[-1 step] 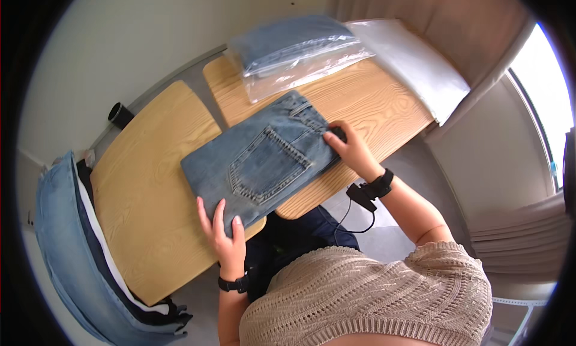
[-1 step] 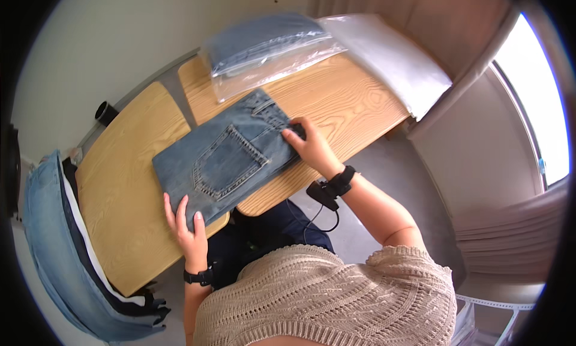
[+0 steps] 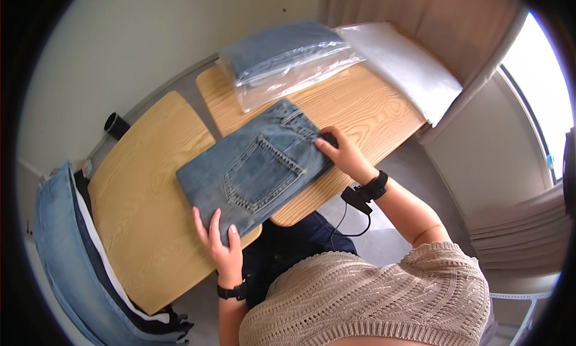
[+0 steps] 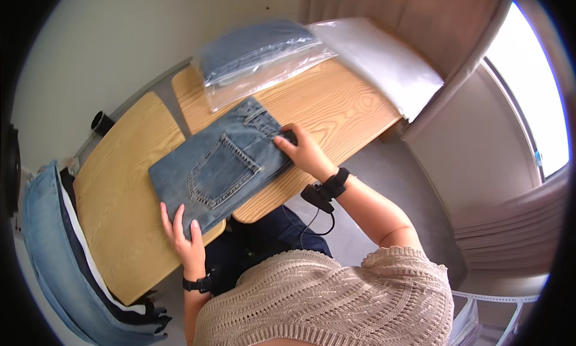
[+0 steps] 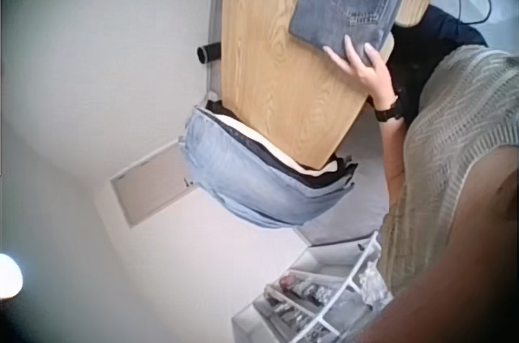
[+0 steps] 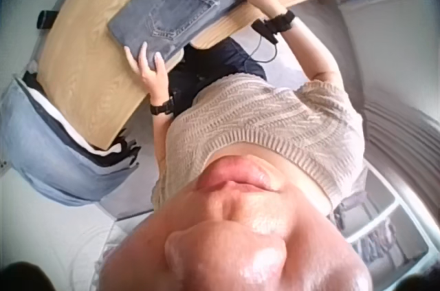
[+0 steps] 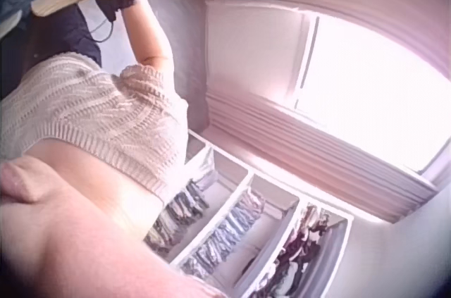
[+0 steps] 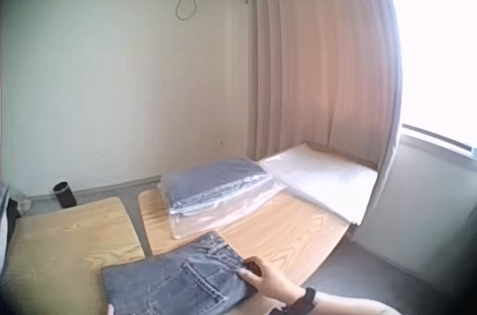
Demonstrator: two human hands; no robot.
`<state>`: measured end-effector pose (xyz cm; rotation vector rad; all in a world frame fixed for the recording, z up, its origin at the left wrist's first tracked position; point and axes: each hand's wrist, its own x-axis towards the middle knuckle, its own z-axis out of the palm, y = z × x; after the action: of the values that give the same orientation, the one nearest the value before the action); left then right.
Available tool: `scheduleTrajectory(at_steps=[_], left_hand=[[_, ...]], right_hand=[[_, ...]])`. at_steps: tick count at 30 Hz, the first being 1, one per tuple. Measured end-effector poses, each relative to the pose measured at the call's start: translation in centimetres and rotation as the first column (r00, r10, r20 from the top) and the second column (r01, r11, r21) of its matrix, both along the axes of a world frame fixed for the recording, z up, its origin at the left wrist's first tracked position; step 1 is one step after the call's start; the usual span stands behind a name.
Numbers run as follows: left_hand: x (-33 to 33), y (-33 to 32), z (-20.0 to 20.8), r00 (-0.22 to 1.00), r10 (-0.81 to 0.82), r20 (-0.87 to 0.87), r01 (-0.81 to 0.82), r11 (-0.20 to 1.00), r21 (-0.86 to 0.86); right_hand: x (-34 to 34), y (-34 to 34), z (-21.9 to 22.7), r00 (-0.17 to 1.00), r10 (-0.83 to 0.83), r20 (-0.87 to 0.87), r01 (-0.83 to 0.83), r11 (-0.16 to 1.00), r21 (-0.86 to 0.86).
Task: Fold a pair of denim jeans and place them into a plastic shipping bag.
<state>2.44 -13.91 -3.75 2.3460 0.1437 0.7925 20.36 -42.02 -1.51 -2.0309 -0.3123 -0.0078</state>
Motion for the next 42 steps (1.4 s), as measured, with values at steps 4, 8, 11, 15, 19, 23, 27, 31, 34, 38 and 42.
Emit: scheduleTrajectory(at_steps=[4,8,11,15,19,23,27,31,34,38,42], left_hand=[[-0.7,0.1,0.3,1.0,0.026,-0.001,-0.026,0.999,0.034],[-0.3,-0.8,0.5,1.0,-0.007,0.009,0.007,1.0,-0.003],[-0.8,0.0,0.2,0.999,0.038,-0.003,-0.038,0.999,0.024],[-0.1,-0.5,0.3,1.0,0.01,-0.005,-0.01,1.0,-0.019],[0.0,-0.4,0.2,1.0,0.01,-0.004,-0.01,1.0,0.007],[-0.5,-0.2,0.6,0.999,0.044,-0.011,-0.044,0.999,0.012],[-0.2,-0.4,0.4,0.999,0.035,-0.012,-0.035,0.999,0.021],[0.0,-0.3,0.3,1.0,-0.002,0.001,0.002,1.0,0.002],[-0.3,-0.2,0.3,1.0,0.007,-0.009,-0.007,1.0,-0.006],[-0.4,-0.2,0.3,1.0,0.018,-0.019,-0.018,1.0,-0.007],[-0.2,-0.2,0.2,1.0,0.014,-0.017,-0.014,1.0,-0.015]], right_hand=[[3.3,-3.9,3.2,1.0,-0.003,0.003,0.004,0.977,-0.213],[12.3,-16.2,3.9,0.879,-0.287,0.382,0.417,0.851,-0.319],[16.0,-19.8,3.1,0.806,-0.434,0.403,0.585,0.472,-0.66],[19.6,-30.7,-2.2,0.813,-0.493,0.309,0.49,0.294,-0.82],[20.7,-31.6,-3.3,0.725,-0.505,0.468,0.639,0.238,-0.732],[19.9,-28.5,-0.7,0.625,-0.671,0.399,0.73,0.322,-0.603],[20.1,-29.8,-0.1,0.765,-0.523,0.376,0.597,0.358,-0.717],[20.9,-33.2,-1.8,0.77,-0.541,0.338,0.628,0.548,-0.552],[21.2,-32.2,-1.8,0.792,-0.532,0.301,0.593,0.549,-0.59],[20.7,-30.5,-1.6,0.783,-0.527,0.331,0.606,0.525,-0.597],[20.3,-30.3,-1.9,0.786,-0.53,0.319,0.616,0.632,-0.47]])
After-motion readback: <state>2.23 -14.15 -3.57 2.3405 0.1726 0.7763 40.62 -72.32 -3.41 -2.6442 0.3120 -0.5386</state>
